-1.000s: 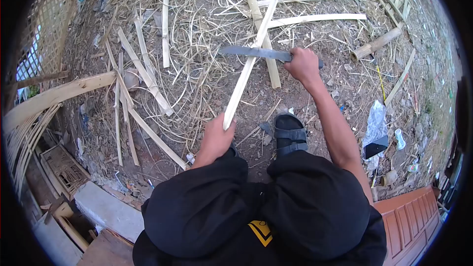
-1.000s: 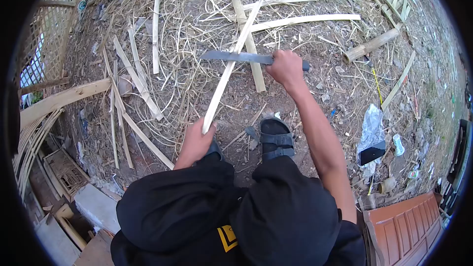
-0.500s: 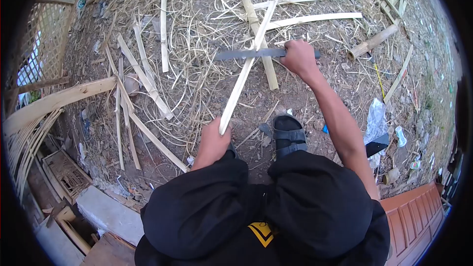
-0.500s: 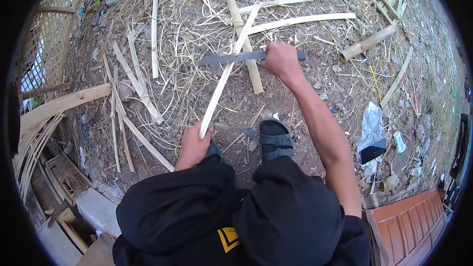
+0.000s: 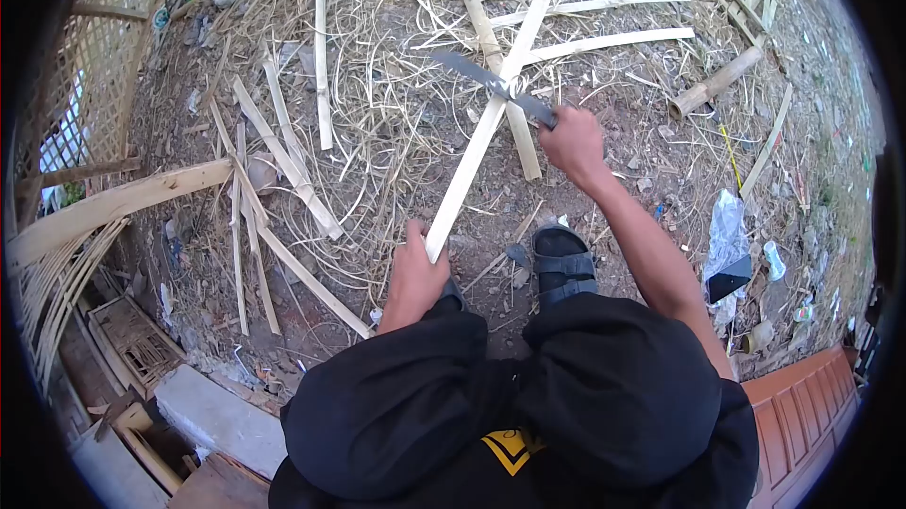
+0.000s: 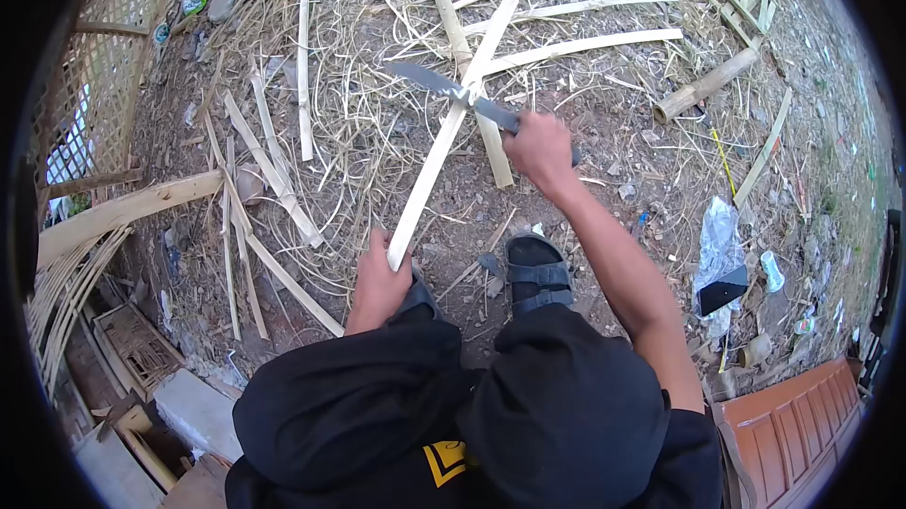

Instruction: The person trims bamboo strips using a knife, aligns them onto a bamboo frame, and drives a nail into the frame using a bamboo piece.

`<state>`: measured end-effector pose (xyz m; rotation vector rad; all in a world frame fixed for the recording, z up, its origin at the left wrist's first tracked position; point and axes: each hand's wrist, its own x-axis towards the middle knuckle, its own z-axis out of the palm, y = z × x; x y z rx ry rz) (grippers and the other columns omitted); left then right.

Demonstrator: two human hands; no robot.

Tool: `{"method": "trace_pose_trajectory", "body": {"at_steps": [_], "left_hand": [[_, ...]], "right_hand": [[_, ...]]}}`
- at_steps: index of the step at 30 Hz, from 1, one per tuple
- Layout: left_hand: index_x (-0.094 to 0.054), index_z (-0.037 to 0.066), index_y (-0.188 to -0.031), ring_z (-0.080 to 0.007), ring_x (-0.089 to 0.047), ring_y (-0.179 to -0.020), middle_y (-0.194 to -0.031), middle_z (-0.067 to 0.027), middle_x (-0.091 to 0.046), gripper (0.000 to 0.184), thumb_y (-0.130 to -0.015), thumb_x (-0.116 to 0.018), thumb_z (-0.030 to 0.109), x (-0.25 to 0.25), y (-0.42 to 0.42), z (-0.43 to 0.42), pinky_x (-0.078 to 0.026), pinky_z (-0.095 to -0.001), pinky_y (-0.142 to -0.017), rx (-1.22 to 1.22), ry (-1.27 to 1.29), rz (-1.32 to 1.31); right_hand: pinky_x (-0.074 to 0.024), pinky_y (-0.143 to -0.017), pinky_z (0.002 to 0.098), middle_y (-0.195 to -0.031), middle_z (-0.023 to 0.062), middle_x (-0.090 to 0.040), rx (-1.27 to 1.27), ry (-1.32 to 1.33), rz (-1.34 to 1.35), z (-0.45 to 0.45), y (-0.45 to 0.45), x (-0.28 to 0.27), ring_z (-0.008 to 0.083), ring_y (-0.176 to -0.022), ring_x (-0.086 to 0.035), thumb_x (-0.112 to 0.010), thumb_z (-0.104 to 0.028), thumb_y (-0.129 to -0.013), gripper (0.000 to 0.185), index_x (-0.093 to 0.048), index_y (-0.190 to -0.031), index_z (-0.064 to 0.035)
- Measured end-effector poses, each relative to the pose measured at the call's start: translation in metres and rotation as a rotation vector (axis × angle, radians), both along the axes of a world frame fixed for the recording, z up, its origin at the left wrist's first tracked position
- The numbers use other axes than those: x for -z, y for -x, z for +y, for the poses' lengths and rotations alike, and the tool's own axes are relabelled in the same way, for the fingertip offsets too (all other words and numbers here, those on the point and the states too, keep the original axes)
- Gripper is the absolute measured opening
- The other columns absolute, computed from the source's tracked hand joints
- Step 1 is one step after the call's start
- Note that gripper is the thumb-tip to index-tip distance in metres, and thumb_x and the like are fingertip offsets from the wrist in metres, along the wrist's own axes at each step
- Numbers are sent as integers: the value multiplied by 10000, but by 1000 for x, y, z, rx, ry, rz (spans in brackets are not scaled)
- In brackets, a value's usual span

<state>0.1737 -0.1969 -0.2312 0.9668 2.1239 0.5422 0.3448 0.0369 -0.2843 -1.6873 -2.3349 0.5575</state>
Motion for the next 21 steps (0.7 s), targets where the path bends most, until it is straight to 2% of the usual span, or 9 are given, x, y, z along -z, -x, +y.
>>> {"method": "trace_pose_trajectory", "body": {"at_steps": [3,5,6,9,10,13,18,19,21], "left_hand": [[-477,9,-1072,-486,-625,-824,-805,-292,-632,280,-854,-624,104,-3,-2,-3,-480,-519,-698,-40,42,-16],[-476,10,-1078,-489,-624,-829,-807,-292,-632,284,-849,-620,97,5,-2,-14,-477,-523,-697,10,37,21],[-474,12,-1083,-491,-623,-835,-810,-292,-633,289,-844,-616,89,9,-1,-20,-475,-528,-697,62,29,63],[-465,13,-1101,-502,-621,-802,-829,-312,-634,337,-815,-630,80,13,9,-46,-485,-550,-721,20,61,123],[-478,24,-1096,-500,-621,-784,-818,-291,-641,340,-804,-641,85,13,13,-53,-481,-556,-705,-8,4,165],[-491,41,-1086,-487,-627,-762,-786,-269,-645,334,-796,-649,92,13,15,-64,-483,-555,-674,-109,45,228],[-513,67,-1063,-453,-640,-682,-736,-243,-647,323,-788,-674,120,20,3,-53,-498,-543,-629,-18,-2,326],[-513,67,-1063,-453,-640,-682,-736,-243,-647,323,-788,-674,120,20,2,-52,-498,-543,-629,-4,-2,323],[-516,67,-1060,-447,-642,-669,-715,-239,-642,324,-789,-681,134,18,-2,-48,-498,-541,-616,72,-23,352]], "right_hand": [[-561,-662,426,-630,208,-639,-155,141,56,-43,11,-9,352,-614,-670,-670,-216,-684,205,-674,-761,-25],[-559,-662,425,-668,219,-652,-720,88,-103,-54,11,-12,357,-628,-672,-655,-222,-705,211,-684,-770,-23],[-557,-668,429,-697,211,-666,-688,52,-118,-33,8,-12,365,-650,-674,-639,-226,-722,217,-688,-762,-18],[-531,-679,443,-724,227,-666,498,22,-7,73,-42,-8,384,-709,-671,-584,-255,-798,282,-703,-800,0],[-511,-670,466,-706,232,-662,662,-24,133,91,-66,-13,398,-699,-665,-571,-291,-829,334,-702,-794,15],[-490,-626,436,-663,201,-659,448,-153,-17,93,-90,-8,318,-616,-647,-569,-314,-847,382,-691,-772,40],[-286,-422,279,-492,-68,-412,363,599,685,23,-21,-37,53,-427,-371,-677,-564,-832,487,-732,-792,-82],[-258,-397,252,-499,-73,-410,305,692,819,14,-9,-36,40,-419,-371,-671,-553,-845,486,-723,-840,-70],[-232,-377,237,-508,-77,-406,339,775,953,2,11,-39,31,-393,-360,-710,-421,-868,404,-633,-725,-51]]}}
